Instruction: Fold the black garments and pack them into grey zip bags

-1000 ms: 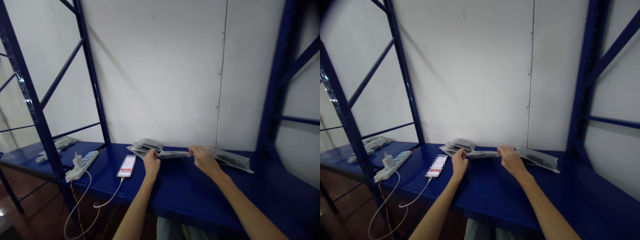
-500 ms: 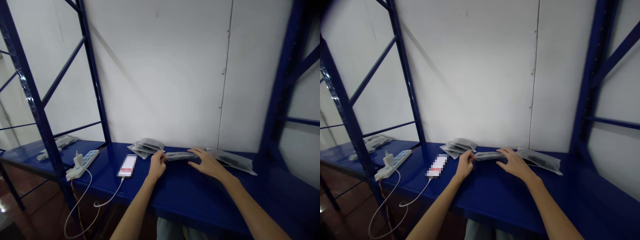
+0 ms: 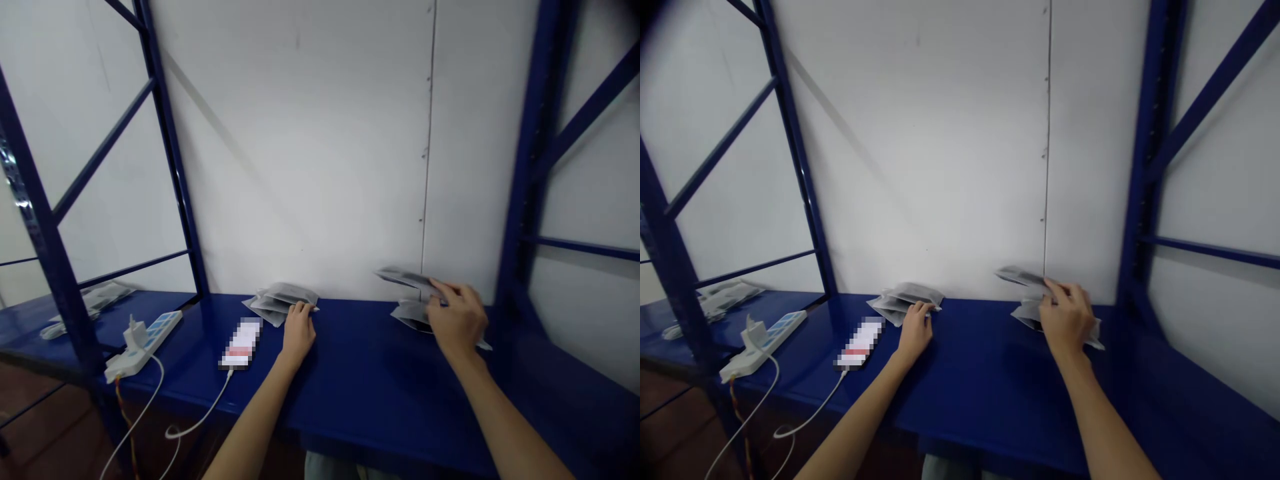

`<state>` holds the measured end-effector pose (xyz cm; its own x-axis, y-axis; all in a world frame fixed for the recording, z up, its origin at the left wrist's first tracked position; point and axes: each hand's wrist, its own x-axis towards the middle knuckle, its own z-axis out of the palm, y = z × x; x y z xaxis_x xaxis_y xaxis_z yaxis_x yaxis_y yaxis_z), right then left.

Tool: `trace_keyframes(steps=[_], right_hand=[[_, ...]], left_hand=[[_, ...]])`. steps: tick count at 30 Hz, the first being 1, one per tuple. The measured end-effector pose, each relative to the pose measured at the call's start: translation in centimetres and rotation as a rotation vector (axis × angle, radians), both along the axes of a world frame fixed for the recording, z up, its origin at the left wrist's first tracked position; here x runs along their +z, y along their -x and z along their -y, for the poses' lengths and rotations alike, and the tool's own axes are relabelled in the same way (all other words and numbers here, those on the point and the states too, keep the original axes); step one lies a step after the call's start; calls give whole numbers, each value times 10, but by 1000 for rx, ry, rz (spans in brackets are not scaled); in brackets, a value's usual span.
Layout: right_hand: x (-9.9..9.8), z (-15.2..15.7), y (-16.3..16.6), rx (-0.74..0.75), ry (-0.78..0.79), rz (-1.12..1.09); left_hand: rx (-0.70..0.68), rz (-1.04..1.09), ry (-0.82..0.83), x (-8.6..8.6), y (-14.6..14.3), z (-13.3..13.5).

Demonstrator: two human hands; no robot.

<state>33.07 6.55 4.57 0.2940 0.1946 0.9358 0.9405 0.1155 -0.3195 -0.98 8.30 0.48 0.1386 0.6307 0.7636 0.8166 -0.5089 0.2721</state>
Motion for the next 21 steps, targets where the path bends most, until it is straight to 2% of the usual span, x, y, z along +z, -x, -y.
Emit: trace_keyframes(steps=[1, 4, 6, 7, 11, 13, 15, 21], right_hand=[[-4, -3, -9, -43, 84, -32], [-19, -12, -25, -148, 465, -66], [-26, -15, -25, -206, 601, -35], [-28, -15, -22, -226, 596, -4], [-22, -11, 3, -218, 381, 143], [-18, -10, 20, -135, 323, 194], [-18, -10, 40, 9, 333, 242], [-37, -5, 93, 471, 543, 397]], left_hand=[[24, -110, -2, 1, -1, -4], [81, -407, 2, 4, -7, -19], [98, -506, 10, 4, -11, -28], [99, -523, 15, 4, -12, -32], [98, -536, 23, 0, -9, -38], [113, -539, 10, -1, -6, -37], [135, -539, 1, -2, -4, -39], [111, -544, 13, -1, -1, -55]])
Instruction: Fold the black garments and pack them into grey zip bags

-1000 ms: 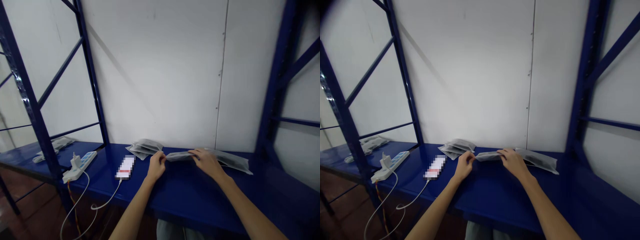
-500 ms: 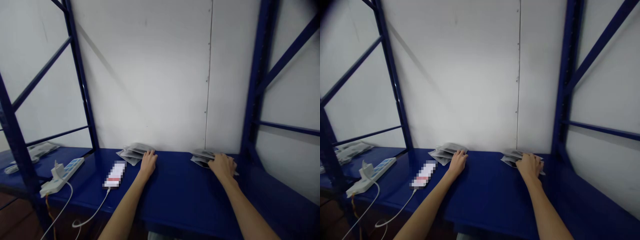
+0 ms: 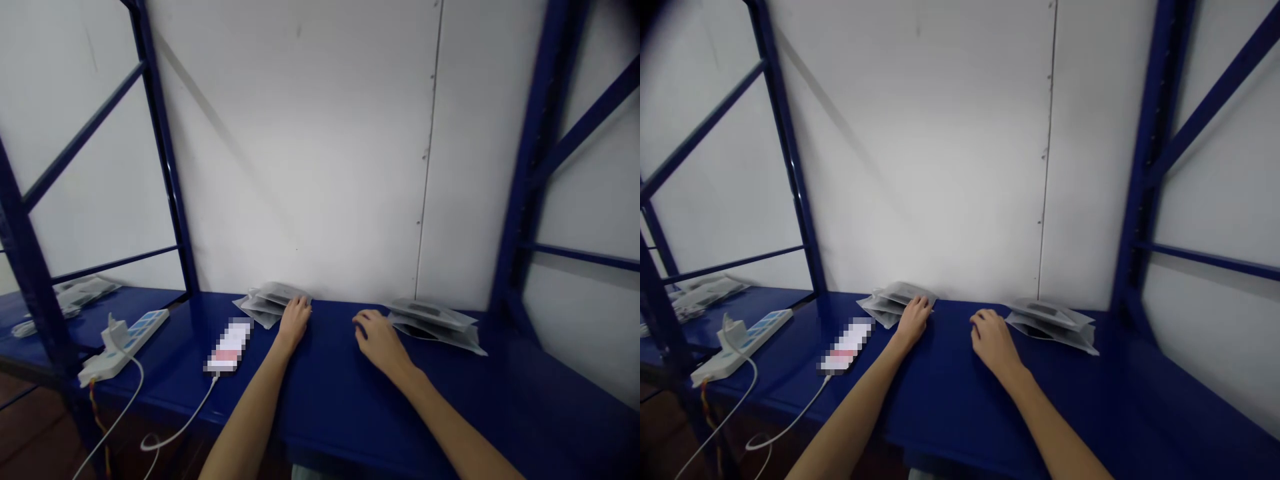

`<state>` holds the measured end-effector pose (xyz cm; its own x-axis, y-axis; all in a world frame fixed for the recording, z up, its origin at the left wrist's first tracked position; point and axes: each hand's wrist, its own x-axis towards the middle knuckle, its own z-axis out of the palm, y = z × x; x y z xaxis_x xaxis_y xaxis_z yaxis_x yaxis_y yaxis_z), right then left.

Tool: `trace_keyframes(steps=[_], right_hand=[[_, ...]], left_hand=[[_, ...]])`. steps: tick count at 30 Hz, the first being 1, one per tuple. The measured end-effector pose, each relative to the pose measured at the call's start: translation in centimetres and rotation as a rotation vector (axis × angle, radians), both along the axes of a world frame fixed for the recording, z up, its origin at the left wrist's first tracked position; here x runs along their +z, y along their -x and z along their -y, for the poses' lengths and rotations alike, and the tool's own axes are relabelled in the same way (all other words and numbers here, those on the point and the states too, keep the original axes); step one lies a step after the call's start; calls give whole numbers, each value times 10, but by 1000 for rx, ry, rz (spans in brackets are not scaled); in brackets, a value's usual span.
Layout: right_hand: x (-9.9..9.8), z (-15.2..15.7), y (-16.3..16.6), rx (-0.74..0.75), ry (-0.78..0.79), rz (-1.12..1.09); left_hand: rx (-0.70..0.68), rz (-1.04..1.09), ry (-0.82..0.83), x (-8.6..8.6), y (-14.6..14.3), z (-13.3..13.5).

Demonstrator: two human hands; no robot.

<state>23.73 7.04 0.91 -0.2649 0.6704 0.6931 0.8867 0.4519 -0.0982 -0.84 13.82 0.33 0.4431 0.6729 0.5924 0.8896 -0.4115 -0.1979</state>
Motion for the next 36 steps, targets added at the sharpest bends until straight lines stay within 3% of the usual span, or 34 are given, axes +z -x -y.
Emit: trace_keyframes(steps=[5, 12, 16, 24, 36], right_hand=[[-5, 4, 11, 129, 45, -45], [-4, 0, 3, 222, 64, -164], [-5, -1, 1, 245, 101, -145], [-3, 4, 0, 222, 12, -42], [9, 4, -7, 149, -165, -21]], left_hand=[[-99, -10, 12, 5, -4, 15], [-454, 119, -17, 10, -44, 57], [-514, 85, -26, 11, -50, 62], [-517, 3, -26, 13, -45, 61], [-176, 118, -31, 20, -27, 55]])
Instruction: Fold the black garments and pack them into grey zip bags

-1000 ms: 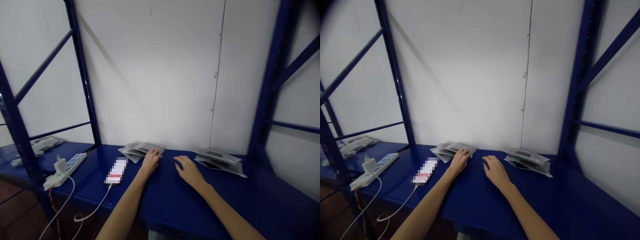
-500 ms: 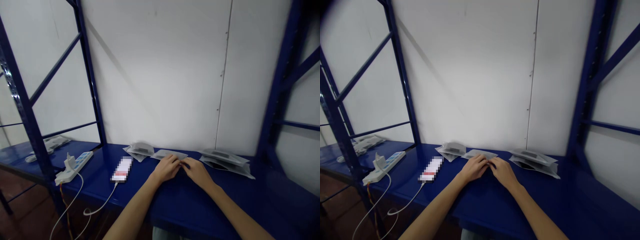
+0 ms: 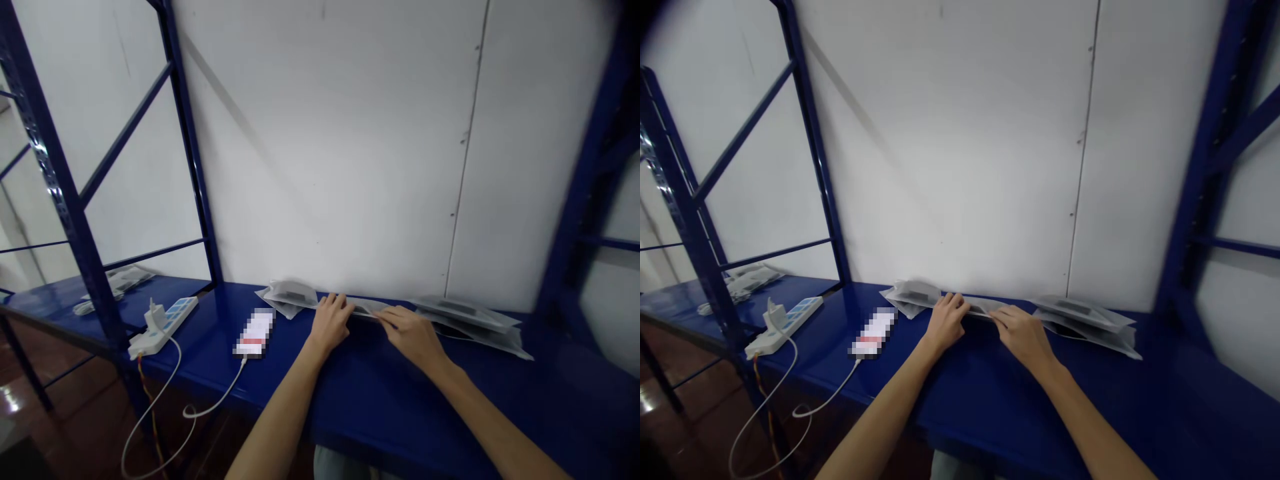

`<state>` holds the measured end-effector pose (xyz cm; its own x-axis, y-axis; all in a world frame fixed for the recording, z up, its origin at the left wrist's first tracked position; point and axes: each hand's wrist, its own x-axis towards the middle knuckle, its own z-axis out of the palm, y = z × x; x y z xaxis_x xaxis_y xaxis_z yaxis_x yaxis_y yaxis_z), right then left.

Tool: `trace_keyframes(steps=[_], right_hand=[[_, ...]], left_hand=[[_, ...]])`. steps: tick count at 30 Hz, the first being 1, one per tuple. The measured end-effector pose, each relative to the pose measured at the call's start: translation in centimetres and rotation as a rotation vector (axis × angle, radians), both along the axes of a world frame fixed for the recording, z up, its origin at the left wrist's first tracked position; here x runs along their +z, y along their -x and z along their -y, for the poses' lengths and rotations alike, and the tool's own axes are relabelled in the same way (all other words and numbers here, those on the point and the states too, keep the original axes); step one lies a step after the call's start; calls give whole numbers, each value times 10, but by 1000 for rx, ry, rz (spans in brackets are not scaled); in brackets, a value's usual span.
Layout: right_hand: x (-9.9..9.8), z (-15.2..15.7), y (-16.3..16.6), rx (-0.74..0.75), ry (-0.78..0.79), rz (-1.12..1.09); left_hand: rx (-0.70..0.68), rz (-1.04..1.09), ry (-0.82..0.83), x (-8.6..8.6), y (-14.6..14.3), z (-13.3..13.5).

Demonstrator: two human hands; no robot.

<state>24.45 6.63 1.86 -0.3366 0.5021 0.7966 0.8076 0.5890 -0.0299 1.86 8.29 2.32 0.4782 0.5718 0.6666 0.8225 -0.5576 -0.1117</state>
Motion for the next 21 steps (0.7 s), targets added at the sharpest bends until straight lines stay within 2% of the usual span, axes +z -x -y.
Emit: trace_keyframes(steps=[7, 12, 14, 19, 21], right_hand=[[7, -2, -23, -153, -116, -96], [4, -6, -33, -267, -97, -69], [2, -8, -35, -312, -40, -46], [-1, -10, -44, -408, 202, -5], [0, -8, -45, -444, 280, 0]], left_hand=[[229, 141, 25, -7, 27, -13], [259, 180, 57, -9, 29, -17], [205, 204, 76, -9, 29, -16], [-138, 260, 177, -15, 26, -11], [-194, 245, 202, -19, 20, -11]])
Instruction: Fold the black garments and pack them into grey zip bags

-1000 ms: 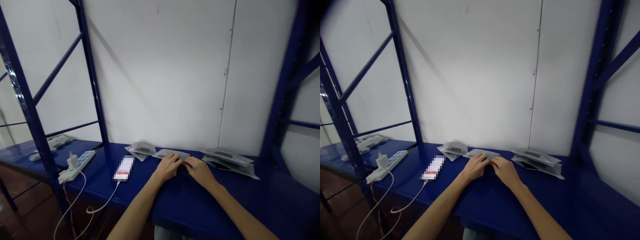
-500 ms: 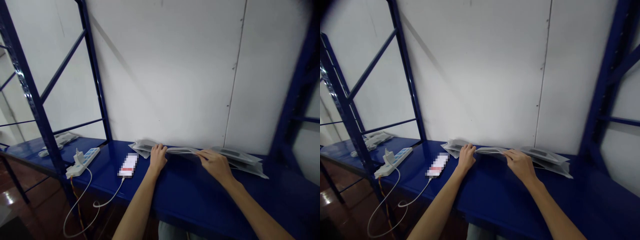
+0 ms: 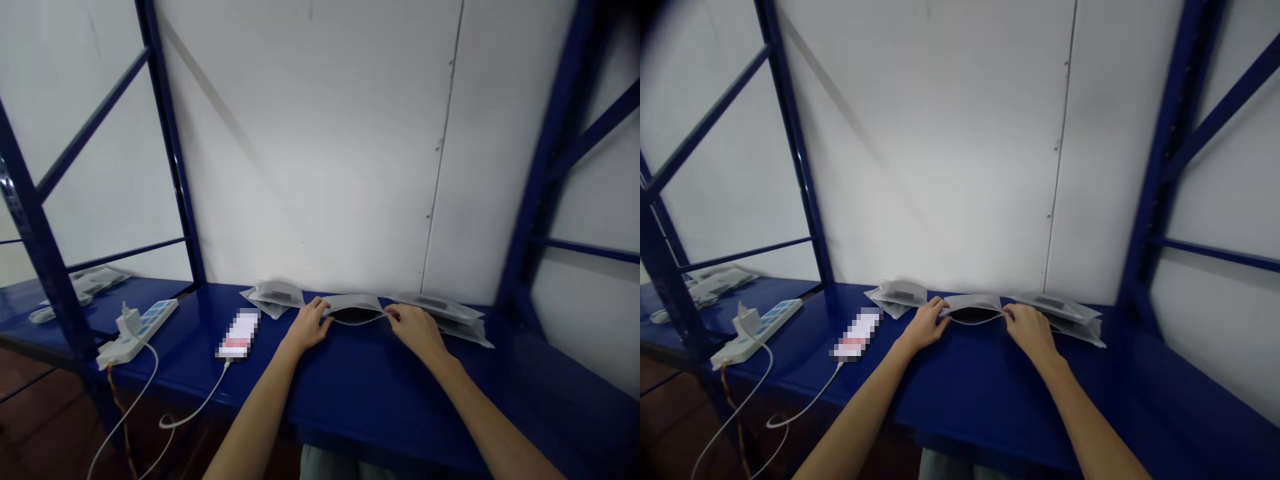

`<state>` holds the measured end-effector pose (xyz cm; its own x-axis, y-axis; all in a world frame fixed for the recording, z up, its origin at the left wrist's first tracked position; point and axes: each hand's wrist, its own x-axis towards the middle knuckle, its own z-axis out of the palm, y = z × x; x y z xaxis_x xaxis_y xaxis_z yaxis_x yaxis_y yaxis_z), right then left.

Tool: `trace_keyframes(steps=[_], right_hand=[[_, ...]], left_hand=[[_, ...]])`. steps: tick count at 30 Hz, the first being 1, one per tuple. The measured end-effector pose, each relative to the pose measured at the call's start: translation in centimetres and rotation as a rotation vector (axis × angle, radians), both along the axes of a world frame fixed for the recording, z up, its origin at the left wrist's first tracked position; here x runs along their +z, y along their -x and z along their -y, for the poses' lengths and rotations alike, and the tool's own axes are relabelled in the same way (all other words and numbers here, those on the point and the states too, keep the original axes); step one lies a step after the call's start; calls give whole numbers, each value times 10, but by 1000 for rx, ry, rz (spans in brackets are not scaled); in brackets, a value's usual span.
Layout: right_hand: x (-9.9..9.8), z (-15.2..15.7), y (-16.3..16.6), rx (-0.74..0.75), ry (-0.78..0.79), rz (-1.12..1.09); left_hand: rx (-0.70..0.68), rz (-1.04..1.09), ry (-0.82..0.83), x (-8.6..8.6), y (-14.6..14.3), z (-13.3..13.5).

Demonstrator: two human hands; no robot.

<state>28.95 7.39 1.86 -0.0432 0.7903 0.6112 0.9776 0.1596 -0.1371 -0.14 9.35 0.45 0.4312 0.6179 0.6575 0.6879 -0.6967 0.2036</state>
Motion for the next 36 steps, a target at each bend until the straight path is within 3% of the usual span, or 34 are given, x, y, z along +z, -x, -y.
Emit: trace_keyframes(steps=[9, 16, 18, 25, 31, 36], right_hand=[[15, 27, 44, 40, 8, 68], [3, 28, 66, 408, -17, 160], [1, 25, 69, 393, 6, 199], [-1, 12, 80, 108, 154, 309], [-2, 7, 72, 201, 109, 223], [3, 15, 59, 350, 65, 112]], left_hand=[[177, 77, -29, 0, -7, -2], [104, 85, -58, 2, -13, 3], [53, 48, -71, 3, -15, 4], [-15, -19, -84, 2, -18, 7], [-30, -38, -80, 1, -16, 8], [-9, -40, 78, -7, -14, -2]])
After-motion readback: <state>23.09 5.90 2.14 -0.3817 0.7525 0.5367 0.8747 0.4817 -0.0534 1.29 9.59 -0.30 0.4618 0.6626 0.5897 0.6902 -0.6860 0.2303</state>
